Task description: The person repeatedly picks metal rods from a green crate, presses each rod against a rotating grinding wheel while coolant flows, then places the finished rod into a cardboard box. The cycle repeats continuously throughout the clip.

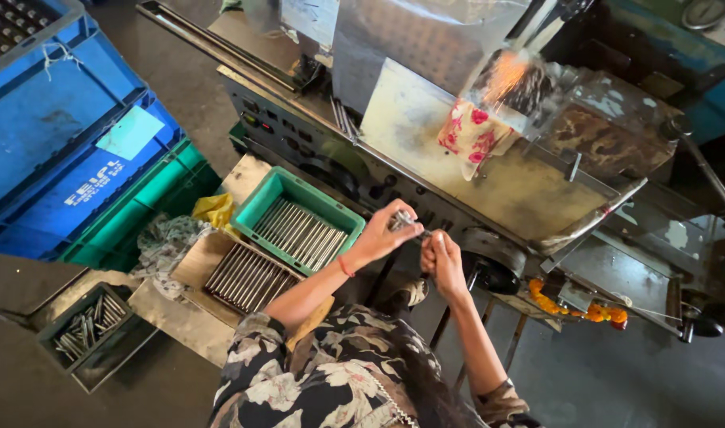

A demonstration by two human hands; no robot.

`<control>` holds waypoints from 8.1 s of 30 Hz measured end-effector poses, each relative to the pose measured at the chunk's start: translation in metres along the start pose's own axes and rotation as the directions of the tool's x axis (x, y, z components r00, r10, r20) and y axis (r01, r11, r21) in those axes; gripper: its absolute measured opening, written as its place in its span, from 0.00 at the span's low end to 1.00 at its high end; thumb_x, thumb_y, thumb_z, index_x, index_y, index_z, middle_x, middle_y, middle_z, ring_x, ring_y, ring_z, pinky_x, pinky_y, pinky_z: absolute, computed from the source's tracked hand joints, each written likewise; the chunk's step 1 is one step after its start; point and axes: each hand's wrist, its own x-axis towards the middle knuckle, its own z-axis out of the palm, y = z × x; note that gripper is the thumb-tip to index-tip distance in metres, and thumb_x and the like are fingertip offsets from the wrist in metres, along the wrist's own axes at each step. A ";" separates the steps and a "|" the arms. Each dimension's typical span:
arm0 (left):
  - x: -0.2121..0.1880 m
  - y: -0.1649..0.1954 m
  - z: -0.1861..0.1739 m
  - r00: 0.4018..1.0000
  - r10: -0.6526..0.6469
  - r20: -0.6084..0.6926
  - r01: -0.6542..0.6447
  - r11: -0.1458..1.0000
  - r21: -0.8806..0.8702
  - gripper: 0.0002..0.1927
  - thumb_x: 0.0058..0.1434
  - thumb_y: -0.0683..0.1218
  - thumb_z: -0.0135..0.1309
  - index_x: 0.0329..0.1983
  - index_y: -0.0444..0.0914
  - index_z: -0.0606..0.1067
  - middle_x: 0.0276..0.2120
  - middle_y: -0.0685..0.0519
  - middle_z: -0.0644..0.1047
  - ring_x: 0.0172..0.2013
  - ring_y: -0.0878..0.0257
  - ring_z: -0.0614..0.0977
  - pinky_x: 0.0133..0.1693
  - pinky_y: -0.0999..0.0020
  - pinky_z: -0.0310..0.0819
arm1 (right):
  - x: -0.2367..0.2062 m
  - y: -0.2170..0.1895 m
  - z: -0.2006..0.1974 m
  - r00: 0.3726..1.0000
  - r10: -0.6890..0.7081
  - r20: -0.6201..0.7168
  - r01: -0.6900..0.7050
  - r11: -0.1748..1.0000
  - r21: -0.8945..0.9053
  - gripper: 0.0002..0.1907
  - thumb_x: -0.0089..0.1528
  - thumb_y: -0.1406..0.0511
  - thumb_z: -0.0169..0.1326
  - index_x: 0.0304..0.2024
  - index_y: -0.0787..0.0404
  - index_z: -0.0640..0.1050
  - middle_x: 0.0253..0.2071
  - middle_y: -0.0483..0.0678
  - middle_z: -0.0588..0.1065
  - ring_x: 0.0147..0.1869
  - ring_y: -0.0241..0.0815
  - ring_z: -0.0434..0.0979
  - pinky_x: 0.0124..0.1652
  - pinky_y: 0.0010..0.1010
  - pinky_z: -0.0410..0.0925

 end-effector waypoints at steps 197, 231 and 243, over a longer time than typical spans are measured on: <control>0.602 -0.297 0.203 0.571 -0.669 -0.476 0.012 0.586 -0.810 0.27 0.60 0.38 0.58 0.58 0.46 0.60 0.47 0.54 0.65 0.42 0.60 0.68 0.43 0.49 0.61 | 0.068 -0.204 -0.581 0.235 -0.487 -0.841 -0.505 0.678 -0.534 0.38 0.82 0.42 0.27 0.42 0.63 0.75 0.32 0.56 0.77 0.34 0.49 0.76 0.41 0.48 0.71; 0.027 -0.127 -0.127 0.575 -0.170 -0.800 0.296 0.955 0.009 0.12 0.70 0.46 0.61 0.31 0.39 0.75 0.28 0.68 0.71 0.28 0.80 0.65 0.28 0.76 0.58 | -0.027 0.035 -0.328 0.253 0.498 -0.829 0.181 0.818 0.547 0.14 0.61 0.53 0.63 0.36 0.51 0.72 0.26 0.42 0.69 0.27 0.34 0.68 0.26 0.31 0.61; 0.046 -0.120 -0.138 0.567 -0.339 -0.751 0.164 0.940 -0.300 0.19 0.74 0.52 0.52 0.26 0.44 0.66 0.20 0.65 0.61 0.20 0.75 0.59 0.23 0.75 0.48 | 0.046 -0.083 -0.317 0.222 -0.143 -0.964 0.279 0.957 -0.078 0.15 0.63 0.64 0.63 0.30 0.48 0.68 0.25 0.40 0.74 0.25 0.29 0.71 0.21 0.22 0.58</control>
